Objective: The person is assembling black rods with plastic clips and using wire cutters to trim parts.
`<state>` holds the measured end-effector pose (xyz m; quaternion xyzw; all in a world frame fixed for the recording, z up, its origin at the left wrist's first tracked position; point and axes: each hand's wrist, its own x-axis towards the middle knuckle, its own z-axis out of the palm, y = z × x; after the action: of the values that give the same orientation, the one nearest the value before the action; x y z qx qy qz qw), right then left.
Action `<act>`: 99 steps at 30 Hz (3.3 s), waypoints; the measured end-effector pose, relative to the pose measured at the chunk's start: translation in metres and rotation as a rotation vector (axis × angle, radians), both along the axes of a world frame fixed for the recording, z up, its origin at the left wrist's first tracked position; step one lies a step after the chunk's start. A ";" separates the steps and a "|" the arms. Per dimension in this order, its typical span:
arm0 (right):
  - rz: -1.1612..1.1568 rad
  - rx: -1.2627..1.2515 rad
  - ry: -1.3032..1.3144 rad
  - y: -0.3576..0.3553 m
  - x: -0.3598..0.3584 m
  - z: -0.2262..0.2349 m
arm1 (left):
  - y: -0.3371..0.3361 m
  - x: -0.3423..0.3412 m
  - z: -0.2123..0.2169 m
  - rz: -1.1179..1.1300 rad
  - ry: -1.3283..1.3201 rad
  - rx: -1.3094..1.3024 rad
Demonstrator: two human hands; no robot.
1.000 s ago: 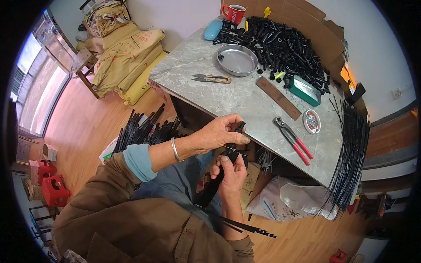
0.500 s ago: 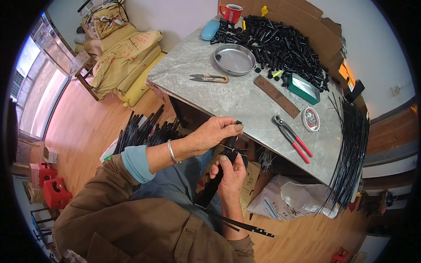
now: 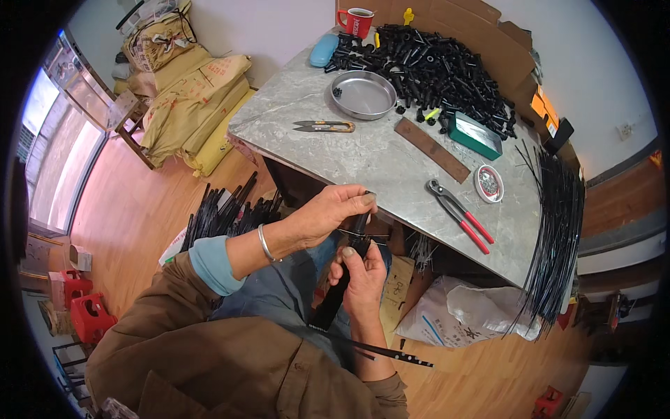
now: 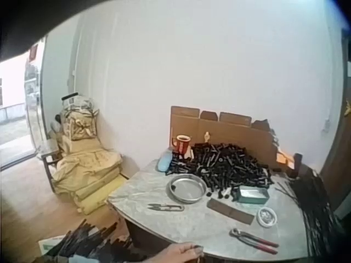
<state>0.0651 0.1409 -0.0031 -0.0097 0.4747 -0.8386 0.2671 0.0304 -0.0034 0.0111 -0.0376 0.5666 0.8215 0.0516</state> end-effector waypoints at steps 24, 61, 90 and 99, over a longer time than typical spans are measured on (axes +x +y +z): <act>0.078 0.412 0.348 0.031 -0.009 0.011 | 0.001 0.044 0.010 -0.077 0.000 -0.160; -0.023 -0.362 -0.045 0.030 -0.017 -0.022 | 0.049 0.092 0.044 -0.197 0.279 -0.092; 0.173 0.142 0.219 0.046 -0.038 -0.014 | 0.038 0.058 0.018 0.246 0.217 -0.418; 0.176 0.348 0.264 0.036 -0.030 -0.001 | 0.026 0.056 0.023 0.157 0.201 -0.454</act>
<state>0.0349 0.1771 -0.0044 -0.1142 0.6404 -0.7090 0.2724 0.0867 0.0223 0.0336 -0.0104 0.7339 0.6746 -0.0788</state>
